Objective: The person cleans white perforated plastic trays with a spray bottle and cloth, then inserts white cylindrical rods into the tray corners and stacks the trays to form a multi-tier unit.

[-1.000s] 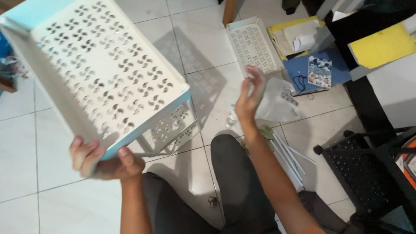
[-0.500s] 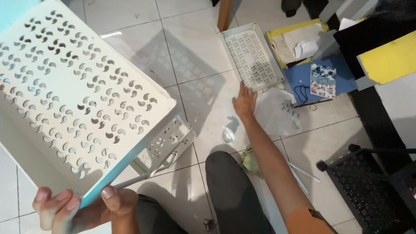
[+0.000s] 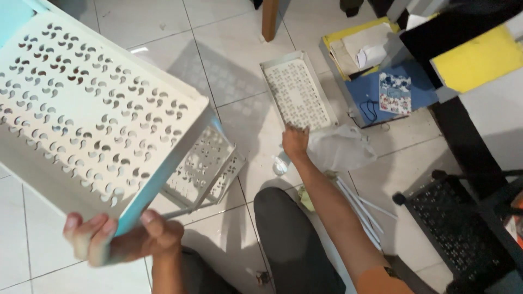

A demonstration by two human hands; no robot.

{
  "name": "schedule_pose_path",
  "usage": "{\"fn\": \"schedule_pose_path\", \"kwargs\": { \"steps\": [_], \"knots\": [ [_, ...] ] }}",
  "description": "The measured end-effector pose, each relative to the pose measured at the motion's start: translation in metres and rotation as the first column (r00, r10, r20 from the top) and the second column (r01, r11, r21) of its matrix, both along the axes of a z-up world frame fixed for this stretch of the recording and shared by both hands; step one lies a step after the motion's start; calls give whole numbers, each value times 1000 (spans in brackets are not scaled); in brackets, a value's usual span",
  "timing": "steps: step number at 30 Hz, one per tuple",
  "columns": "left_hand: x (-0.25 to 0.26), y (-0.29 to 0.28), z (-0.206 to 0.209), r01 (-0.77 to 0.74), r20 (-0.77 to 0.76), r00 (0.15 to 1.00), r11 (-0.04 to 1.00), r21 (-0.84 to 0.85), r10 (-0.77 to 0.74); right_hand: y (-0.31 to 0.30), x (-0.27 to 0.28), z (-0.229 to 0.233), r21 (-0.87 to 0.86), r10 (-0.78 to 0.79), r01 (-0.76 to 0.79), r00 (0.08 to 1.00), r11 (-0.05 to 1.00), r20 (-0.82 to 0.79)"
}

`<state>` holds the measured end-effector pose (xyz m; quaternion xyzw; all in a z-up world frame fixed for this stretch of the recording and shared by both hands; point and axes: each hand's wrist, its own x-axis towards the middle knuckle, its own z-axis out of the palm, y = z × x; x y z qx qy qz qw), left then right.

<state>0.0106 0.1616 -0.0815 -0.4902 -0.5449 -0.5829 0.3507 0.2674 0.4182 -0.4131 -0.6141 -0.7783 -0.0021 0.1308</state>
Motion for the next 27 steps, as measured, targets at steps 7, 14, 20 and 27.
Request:
{"fn": "schedule_pose_path", "kwargs": {
  "steps": [7, 14, 20, 27],
  "knots": [
    [10, 13, -5, 16, -3, 1000, 999, -41, -16, -24, 13, 113, 271, 76, 37, 915, 962, -397],
    [11, -30, 41, 398, 170, 912, 905, -153, -372, -147, 42, 311, 464, 380, -121, 766, 877, -518],
    [-57, -57, 115, 290, 34, 945, 790, -540, -324, -220, 65, 385, 382, 358, -155, 757, 911, -546],
    [-33, -47, 101, 235, -3, 962, 831, -504, -273, -192, 82, 308, 354, 251, -56, 805, 934, -537]
  ]
}}
